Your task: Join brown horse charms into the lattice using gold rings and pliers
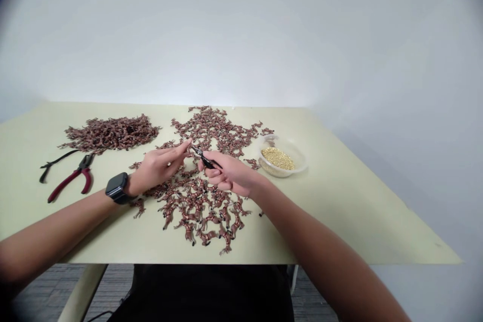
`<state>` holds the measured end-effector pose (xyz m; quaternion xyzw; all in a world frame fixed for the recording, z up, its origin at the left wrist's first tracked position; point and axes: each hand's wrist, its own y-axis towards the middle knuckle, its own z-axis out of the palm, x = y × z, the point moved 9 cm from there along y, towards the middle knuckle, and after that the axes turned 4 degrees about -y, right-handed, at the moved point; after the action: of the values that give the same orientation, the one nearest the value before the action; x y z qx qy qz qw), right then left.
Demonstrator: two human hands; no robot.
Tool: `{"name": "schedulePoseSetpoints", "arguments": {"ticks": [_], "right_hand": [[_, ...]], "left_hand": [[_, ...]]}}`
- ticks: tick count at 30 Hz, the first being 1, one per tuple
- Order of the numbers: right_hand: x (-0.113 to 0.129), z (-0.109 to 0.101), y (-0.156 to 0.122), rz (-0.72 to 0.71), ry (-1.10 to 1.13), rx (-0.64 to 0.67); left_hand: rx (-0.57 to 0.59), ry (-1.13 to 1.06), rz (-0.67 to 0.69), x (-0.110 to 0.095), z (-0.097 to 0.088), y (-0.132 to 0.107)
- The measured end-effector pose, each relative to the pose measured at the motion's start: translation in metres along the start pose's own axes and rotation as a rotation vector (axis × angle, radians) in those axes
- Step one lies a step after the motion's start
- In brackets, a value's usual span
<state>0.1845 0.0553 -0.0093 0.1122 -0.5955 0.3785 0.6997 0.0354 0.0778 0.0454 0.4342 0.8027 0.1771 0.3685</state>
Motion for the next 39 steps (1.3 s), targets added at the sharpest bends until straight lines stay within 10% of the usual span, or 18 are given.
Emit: {"name": "schedulePoseSetpoints", "arguments": {"ticks": [4, 13, 30, 39], "right_hand": [[0.0, 0.003, -0.005, 0.077, 0.092, 0.09], [0.048, -0.024, -0.02, -0.465, -0.953, -0.61], [0.048, -0.017, -0.019, -0.47, -1.15, -0.569], [0.028, -0.013, -0.01, -0.263, -0.652, -0.327]], "left_hand": [[0.061, 0.135, 0.178, -0.003, 0.001, -0.002], [-0.101, -0.955, -0.638, 0.021, 0.03, -0.003], [-0.088, -1.122, -0.683, 0.024, 0.034, -0.006], [-0.104, -0.617, -0.462, 0.015, 0.01, -0.001]]}}
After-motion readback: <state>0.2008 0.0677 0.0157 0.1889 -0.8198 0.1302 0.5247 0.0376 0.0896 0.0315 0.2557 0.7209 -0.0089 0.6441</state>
